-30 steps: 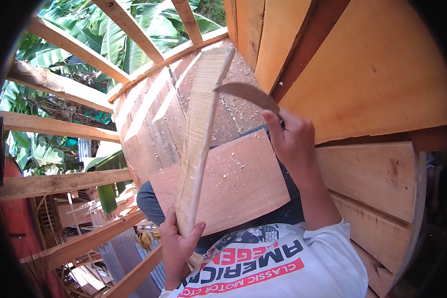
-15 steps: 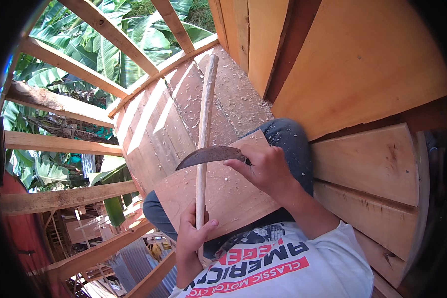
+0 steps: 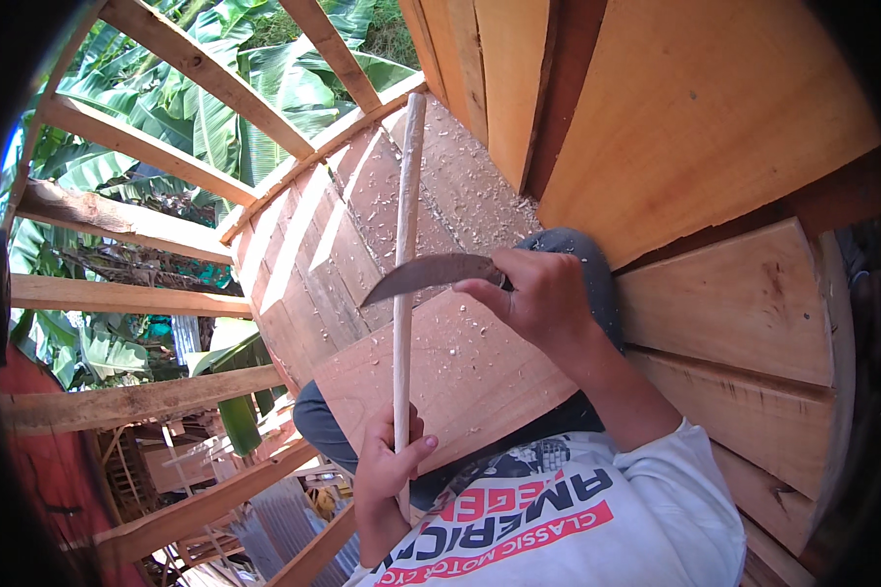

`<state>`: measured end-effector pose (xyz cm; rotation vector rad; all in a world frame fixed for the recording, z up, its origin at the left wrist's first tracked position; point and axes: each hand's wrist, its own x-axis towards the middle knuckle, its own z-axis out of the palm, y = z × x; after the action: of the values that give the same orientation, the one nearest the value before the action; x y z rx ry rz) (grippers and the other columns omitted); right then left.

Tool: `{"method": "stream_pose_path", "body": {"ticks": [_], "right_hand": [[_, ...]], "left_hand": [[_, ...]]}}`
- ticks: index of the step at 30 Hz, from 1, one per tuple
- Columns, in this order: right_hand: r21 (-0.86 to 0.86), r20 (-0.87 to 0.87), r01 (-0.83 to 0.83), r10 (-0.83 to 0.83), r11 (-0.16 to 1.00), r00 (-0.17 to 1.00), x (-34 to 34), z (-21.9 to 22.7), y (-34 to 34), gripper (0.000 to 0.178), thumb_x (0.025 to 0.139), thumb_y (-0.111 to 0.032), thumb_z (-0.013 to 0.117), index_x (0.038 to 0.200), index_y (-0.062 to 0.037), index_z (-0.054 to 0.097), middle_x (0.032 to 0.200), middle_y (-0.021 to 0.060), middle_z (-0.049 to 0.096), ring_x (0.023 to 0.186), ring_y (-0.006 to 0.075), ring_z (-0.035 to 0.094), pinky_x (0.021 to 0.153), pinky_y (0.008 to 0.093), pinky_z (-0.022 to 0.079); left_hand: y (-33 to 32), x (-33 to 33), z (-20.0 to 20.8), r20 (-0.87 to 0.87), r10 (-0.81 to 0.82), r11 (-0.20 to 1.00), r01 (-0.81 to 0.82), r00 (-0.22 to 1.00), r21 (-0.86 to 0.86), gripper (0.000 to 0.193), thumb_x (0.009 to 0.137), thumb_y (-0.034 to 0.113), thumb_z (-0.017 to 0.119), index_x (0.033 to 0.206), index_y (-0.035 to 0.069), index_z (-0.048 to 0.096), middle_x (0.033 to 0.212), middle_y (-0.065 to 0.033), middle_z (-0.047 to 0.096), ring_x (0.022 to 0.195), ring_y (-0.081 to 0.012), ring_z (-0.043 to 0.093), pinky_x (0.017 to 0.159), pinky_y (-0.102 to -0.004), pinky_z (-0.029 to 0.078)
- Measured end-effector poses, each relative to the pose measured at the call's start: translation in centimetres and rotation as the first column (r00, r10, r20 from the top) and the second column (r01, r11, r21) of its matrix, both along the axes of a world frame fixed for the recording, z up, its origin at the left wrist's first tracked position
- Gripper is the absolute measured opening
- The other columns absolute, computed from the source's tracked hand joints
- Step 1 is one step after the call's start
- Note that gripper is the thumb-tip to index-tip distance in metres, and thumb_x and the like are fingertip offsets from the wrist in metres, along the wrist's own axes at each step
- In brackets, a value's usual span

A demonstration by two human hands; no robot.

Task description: The person is sitting cross-legged on a wooden platform, using a curved knife to shave and shape a long, thin piece of wood. They hold the wood against a flat board on their lap and repeatedly scrape the surface to remove bark and smooth the edges.

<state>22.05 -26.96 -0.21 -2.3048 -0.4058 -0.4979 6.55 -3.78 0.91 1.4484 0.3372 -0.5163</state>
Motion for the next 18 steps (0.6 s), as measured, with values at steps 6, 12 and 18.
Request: {"method": "stream_pose_path", "body": {"ticks": [6, 12, 18], "right_hand": [[-0.01, -0.078, -0.163, 0.161, 0.987, 0.984, -2.2, 1.4, -0.1, 0.053, 0.084, -0.053, 0.064, 0.059, -0.0065, 0.058, 0.05, 0.0117, 0.053, 0.047, 0.0293, 0.058, 0.043, 0.0352, 0.043], [0.0, -0.13, -0.351, 0.348, 0.936, 0.928, -4.5, -0.1, 2.7, 0.055, 0.081, -0.055, 0.066, 0.056, -0.0075, 0.056, 0.048, 0.0097, 0.051, 0.043, 0.029, 0.056, 0.042, 0.0355, 0.043], [-0.131, -0.038, -0.24, 0.237, 0.962, 0.971, -2.8, 1.0, 0.4, 0.055, 0.08, -0.057, 0.066, 0.058, -0.0068, 0.056, 0.051, 0.0103, 0.052, 0.046, 0.0283, 0.057, 0.043, 0.0346, 0.043]], "left_hand": [[0.5, -0.7, 0.3, -0.017, 0.12, 0.993, -0.121, 0.993, -0.016, 0.029, 0.075, 0.006, 0.068, 0.092, 0.005, 0.045, 0.064, 0.002, 0.042, 0.044, -0.0049, 0.038, 0.035, -0.0195, 0.031], [-0.4, -0.1, 0.3, -0.032, 0.115, 0.983, -0.118, 0.993, -0.137, 0.031, 0.073, 0.006, 0.068, 0.093, 0.005, 0.043, 0.065, 0.0026, 0.038, 0.047, -0.0052, 0.038, 0.035, -0.0193, 0.03], [-0.4, -0.8, -0.4, -0.077, -0.041, 0.956, 0.016, 0.996, -0.293, 0.028, 0.07, 0.0, 0.062, 0.09, 0.005, 0.043, 0.07, 0.0002, 0.042, 0.052, -0.0072, 0.041, 0.042, -0.0219, 0.034]]}}
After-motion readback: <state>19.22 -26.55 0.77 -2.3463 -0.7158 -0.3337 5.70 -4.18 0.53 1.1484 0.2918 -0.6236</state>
